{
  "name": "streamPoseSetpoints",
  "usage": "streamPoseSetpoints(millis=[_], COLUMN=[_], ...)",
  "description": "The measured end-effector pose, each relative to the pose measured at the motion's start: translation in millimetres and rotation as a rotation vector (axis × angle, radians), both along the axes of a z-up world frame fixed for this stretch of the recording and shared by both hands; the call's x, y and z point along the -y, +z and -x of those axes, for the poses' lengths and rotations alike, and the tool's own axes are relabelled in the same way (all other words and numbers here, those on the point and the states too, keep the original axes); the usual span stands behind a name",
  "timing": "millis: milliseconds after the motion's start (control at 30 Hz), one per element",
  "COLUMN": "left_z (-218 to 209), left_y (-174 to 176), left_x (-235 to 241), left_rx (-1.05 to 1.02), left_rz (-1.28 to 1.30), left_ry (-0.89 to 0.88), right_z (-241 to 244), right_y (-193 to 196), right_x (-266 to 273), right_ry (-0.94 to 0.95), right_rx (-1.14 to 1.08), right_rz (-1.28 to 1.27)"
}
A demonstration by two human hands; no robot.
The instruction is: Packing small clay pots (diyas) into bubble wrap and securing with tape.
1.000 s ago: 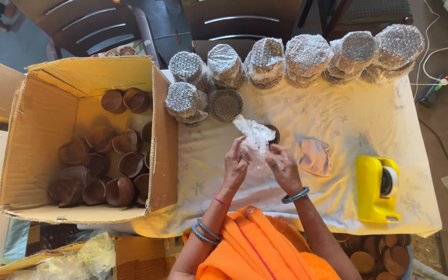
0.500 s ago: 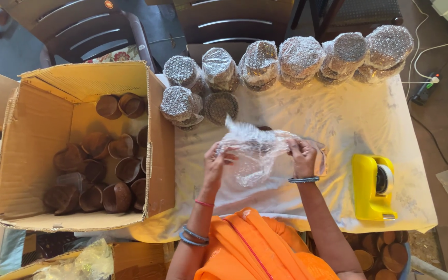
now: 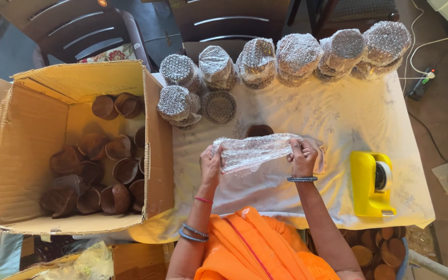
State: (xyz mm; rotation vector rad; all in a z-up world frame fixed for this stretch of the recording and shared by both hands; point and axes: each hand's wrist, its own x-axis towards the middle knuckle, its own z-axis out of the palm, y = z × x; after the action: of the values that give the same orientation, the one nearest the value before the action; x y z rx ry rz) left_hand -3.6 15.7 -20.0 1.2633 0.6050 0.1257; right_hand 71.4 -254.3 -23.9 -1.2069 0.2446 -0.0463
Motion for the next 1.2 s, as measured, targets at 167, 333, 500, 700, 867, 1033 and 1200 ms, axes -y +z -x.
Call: streamPoseSetpoints(millis=[167, 333, 500, 700, 867, 1033, 1200], left_z=[-13, 2, 7, -24, -27, -6, 12], left_y=[-48, -58, -71, -78, -77, -94, -102], left_x=[-13, -18, 17, 36, 60, 85, 81], left_rx=[0.024, 0.248, 0.144, 0.165, 0.160, 0.056, 0.024], left_rz=[0.210, 0.862, 0.710, 0.307, 0.279, 0.416, 0.134], left_ry=[-0.073, -0.244, -0.418, -0.434, -0.355, -0.207, -0.220], right_z=[3, 9, 24, 53, 86, 87, 63], right_y=[-21, -38, -57, -65, -84, -101, -9], right_x=[6, 5, -1, 2, 27, 64, 79], right_ry=[0.007, -0.010, -0.007, -0.002, 0.074, 0.216, 0.158], right_rx=[-0.055, -0.162, -0.285, -0.315, -0.315, -0.363, 0.073], right_rz=[-0.071, -0.289, -0.324, -0.137, -0.219, 0.080, 0.833])
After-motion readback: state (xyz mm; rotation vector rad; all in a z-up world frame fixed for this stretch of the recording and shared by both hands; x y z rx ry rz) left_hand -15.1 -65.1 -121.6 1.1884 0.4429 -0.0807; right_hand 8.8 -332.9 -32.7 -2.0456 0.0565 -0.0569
